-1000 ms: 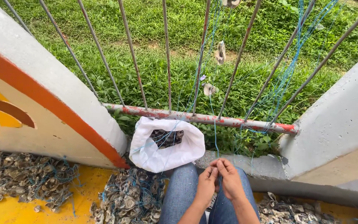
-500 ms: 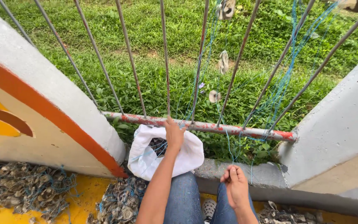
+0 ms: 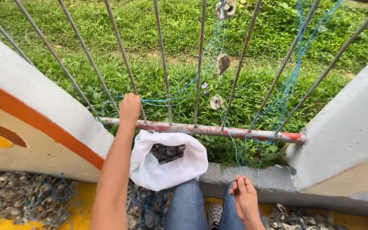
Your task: Thread oyster shells onto a blue string to create aquaculture collectors.
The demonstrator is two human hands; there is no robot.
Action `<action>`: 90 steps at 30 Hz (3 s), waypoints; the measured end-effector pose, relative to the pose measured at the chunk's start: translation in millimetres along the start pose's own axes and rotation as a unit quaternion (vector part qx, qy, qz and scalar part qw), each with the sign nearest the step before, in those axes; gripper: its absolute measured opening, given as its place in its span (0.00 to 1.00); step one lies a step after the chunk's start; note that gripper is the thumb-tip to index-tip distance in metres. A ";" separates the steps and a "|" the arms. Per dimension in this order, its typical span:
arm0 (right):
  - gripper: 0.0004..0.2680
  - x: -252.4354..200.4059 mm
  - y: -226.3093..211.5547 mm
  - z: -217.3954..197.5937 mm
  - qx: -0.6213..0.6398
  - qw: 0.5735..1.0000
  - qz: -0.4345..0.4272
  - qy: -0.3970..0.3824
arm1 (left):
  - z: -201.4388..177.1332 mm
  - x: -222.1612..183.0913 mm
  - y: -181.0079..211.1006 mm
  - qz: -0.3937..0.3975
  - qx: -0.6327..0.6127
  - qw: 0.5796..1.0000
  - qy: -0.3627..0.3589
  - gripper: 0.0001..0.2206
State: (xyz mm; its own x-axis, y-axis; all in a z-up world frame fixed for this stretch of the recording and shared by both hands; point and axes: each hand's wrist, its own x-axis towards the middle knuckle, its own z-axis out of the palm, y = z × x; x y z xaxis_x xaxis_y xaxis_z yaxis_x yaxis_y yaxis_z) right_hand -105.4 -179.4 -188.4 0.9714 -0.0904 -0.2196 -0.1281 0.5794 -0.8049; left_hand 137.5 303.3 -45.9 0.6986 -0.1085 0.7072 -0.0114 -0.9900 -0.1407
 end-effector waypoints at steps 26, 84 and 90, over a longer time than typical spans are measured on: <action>0.08 -19.4 15.0 17.1 -0.033 0.996 0.084 -0.013 | 111.8 -285.5 146.2 -0.122 -0.234 0.896 -0.356 0.10; 0.07 27.0 -70.2 74.1 0.261 0.921 0.199 -0.211 | -164.9 -205.9 118.4 -0.531 -0.543 0.648 0.062 0.10; 0.06 12.2 -76.2 96.6 0.289 0.891 0.239 -0.257 | -196.6 -236.2 90.7 -0.507 -0.113 0.765 -0.380 0.15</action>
State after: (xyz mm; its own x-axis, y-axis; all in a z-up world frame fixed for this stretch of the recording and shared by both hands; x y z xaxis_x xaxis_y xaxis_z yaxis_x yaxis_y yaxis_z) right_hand -64.5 -146.5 -76.4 0.8159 0.5750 -0.0604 -0.5715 0.7862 -0.2353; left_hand -169.2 221.3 -89.5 0.6428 0.7254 -0.2462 0.7496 -0.5295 0.3972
